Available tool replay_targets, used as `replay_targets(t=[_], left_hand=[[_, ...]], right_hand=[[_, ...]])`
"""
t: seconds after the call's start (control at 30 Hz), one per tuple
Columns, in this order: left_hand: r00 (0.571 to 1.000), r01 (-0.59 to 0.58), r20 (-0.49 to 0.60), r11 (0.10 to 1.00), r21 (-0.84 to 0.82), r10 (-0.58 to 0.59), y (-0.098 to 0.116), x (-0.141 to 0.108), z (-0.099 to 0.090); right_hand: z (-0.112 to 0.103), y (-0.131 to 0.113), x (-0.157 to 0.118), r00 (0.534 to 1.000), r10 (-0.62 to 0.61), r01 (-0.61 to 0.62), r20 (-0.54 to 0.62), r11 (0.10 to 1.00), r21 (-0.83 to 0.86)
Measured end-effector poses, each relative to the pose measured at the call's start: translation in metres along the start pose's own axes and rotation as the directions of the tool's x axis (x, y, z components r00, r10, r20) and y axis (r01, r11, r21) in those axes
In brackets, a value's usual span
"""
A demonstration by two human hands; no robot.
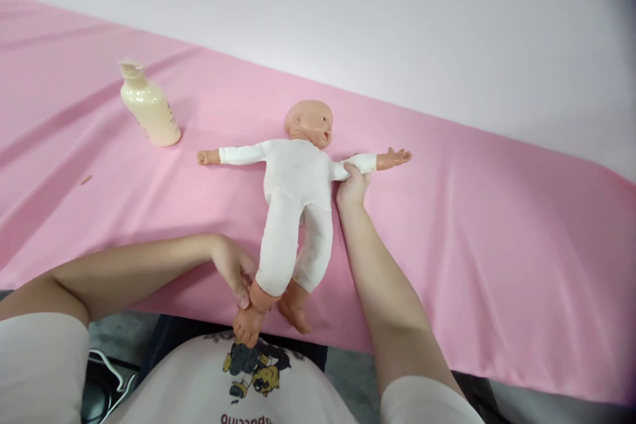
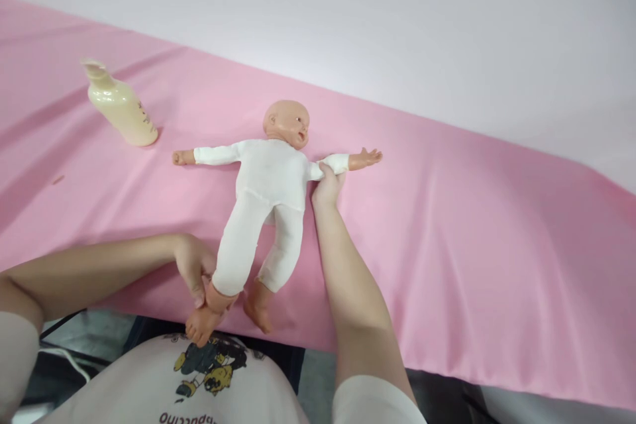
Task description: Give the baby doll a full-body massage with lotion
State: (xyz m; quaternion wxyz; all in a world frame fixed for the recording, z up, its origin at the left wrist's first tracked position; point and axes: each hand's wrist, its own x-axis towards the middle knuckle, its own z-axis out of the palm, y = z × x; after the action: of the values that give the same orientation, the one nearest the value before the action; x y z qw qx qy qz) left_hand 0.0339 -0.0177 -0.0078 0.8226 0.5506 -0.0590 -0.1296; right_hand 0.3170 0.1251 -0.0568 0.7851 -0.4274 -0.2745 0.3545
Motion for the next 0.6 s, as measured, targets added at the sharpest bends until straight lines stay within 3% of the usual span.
replay_targets(t=[0.17, 0.3, 0.4, 0.5, 0.6], left_hand=[[0.993, 0.121, 0.014, 0.992, -0.021, -0.121, -0.008, -0.005, -0.002], [0.993, -0.02, -0.122, 0.99, -0.141, 0.002, -0.007, -0.008, -0.001], [0.973, -0.132, -0.217, 0.96, -0.247, 0.078, -0.009, -0.007, 0.001], [0.95, -0.216, -0.287, 0.924, -0.316, 0.124, -0.013, -0.008, 0.001], [0.913, -0.252, -0.388, 0.922, -0.294, 0.126, -0.017, -0.009, -0.002]], right_hand=[[0.0, 0.0, 0.002, 1.0, 0.005, -0.005, -0.003, 0.999, 0.043], [-0.002, 0.001, -0.001, 0.996, -0.078, 0.081, 0.046, 0.996, -0.044], [-0.003, -0.002, -0.006, 0.968, -0.179, 0.207, 0.174, 0.966, -0.155], [-0.001, -0.011, -0.013, 0.889, -0.212, 0.342, 0.406, 0.897, -0.281], [0.002, -0.021, -0.02, 0.727, -0.245, 0.567, 0.641, 0.741, -0.36]])
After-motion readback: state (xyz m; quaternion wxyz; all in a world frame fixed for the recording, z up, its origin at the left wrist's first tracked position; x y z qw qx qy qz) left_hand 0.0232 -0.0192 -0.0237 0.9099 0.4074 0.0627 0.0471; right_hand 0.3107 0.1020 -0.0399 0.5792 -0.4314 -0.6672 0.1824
